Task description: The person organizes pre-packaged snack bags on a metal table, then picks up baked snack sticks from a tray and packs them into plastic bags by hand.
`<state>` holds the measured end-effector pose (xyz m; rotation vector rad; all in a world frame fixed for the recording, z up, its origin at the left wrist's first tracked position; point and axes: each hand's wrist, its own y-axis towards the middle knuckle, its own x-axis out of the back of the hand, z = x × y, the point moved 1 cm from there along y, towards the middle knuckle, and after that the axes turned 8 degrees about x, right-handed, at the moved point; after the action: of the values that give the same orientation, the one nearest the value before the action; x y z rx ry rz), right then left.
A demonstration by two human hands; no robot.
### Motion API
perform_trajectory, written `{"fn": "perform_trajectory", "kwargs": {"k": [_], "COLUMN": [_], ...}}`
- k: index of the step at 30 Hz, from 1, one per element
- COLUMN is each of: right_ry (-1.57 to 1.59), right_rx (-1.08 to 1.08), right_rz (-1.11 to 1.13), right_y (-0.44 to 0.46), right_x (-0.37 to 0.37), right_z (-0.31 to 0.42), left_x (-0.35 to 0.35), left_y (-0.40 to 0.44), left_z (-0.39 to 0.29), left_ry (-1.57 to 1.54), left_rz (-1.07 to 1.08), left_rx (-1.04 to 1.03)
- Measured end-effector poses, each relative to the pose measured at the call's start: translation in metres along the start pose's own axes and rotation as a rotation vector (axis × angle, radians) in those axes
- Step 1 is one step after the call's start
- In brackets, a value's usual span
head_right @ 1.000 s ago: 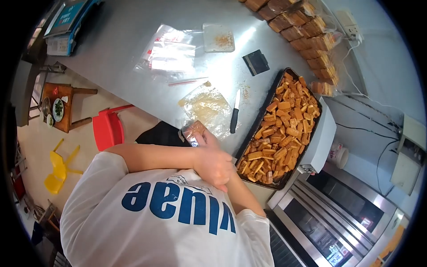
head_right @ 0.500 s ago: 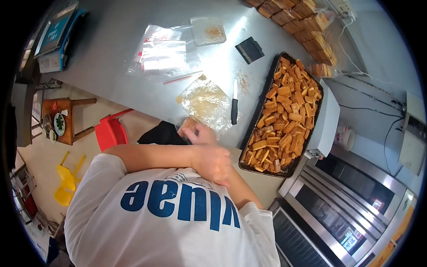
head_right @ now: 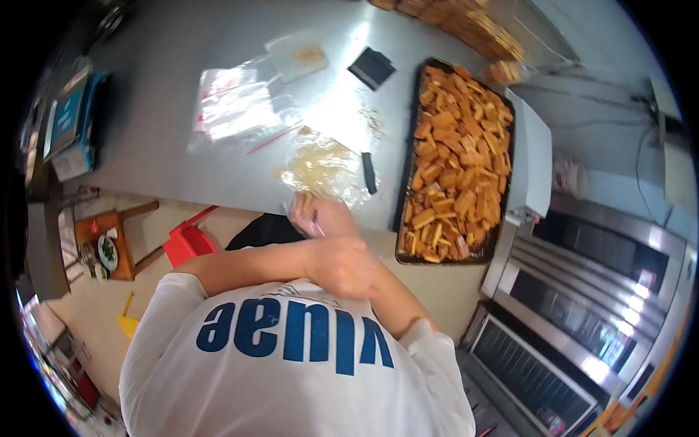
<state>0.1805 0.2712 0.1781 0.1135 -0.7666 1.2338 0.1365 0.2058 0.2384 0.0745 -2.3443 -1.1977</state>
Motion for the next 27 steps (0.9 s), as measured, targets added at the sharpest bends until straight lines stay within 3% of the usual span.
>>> {"fn": "perform_trajectory", "kwargs": {"k": [2, 4, 8, 10, 11, 12, 13, 15, 16, 18, 22, 27], "right_ry": [-0.106, -0.194, 0.116, -0.283, -0.285, -0.351, -0.288, -0.178, -0.181, -0.077, -0.275, -0.429], "right_rx": [-0.128, -0.142, -0.123, -0.146, -0.07, 0.045, 0.088, 0.164, 0.153, 0.01, -0.272, -0.431], "right_rz": [0.117, 0.067, 0.138, 0.386, 0.297, 0.059, -0.049, -0.239, -0.265, -0.627, -0.697, -0.819], "right_y": [0.014, 0.011, 0.0, -0.01, -0.021, -0.037, -0.048, -0.067, -0.076, -0.094, -0.133, -0.172], "right_x": [0.002, 0.01, 0.047, 0.064, 0.069, 0.077, 0.089, 0.109, 0.111, 0.111, 0.104, 0.11], "right_z": [-0.001, -0.013, -0.002, 0.019, 0.023, 0.033, 0.046, 0.057, 0.049, 0.015, -0.07, -0.134], "left_x": [0.004, 0.019, 0.077, 0.088, 0.092, 0.096, 0.1, 0.106, 0.108, 0.106, 0.085, 0.055], "left_y": [-0.003, -0.005, 0.011, 0.006, -0.001, -0.005, -0.008, -0.014, -0.018, -0.023, 0.027, 0.048], "left_z": [0.008, 0.026, 0.041, 0.047, 0.049, 0.052, 0.052, 0.05, 0.046, 0.041, 0.021, 0.031], "left_ry": [-0.03, 0.067, 0.318, 0.349, 0.376, 0.405, 0.395, 0.537, 0.529, 0.49, 0.526, 0.578], "left_rz": [-0.055, -0.094, 0.114, 0.141, 0.183, 0.224, 0.232, 0.32, 0.327, 0.309, 0.395, 0.631], "left_rx": [0.001, 0.034, 0.099, 0.099, 0.14, 0.177, 0.155, 0.312, 0.286, 0.488, 0.554, 0.665]}}
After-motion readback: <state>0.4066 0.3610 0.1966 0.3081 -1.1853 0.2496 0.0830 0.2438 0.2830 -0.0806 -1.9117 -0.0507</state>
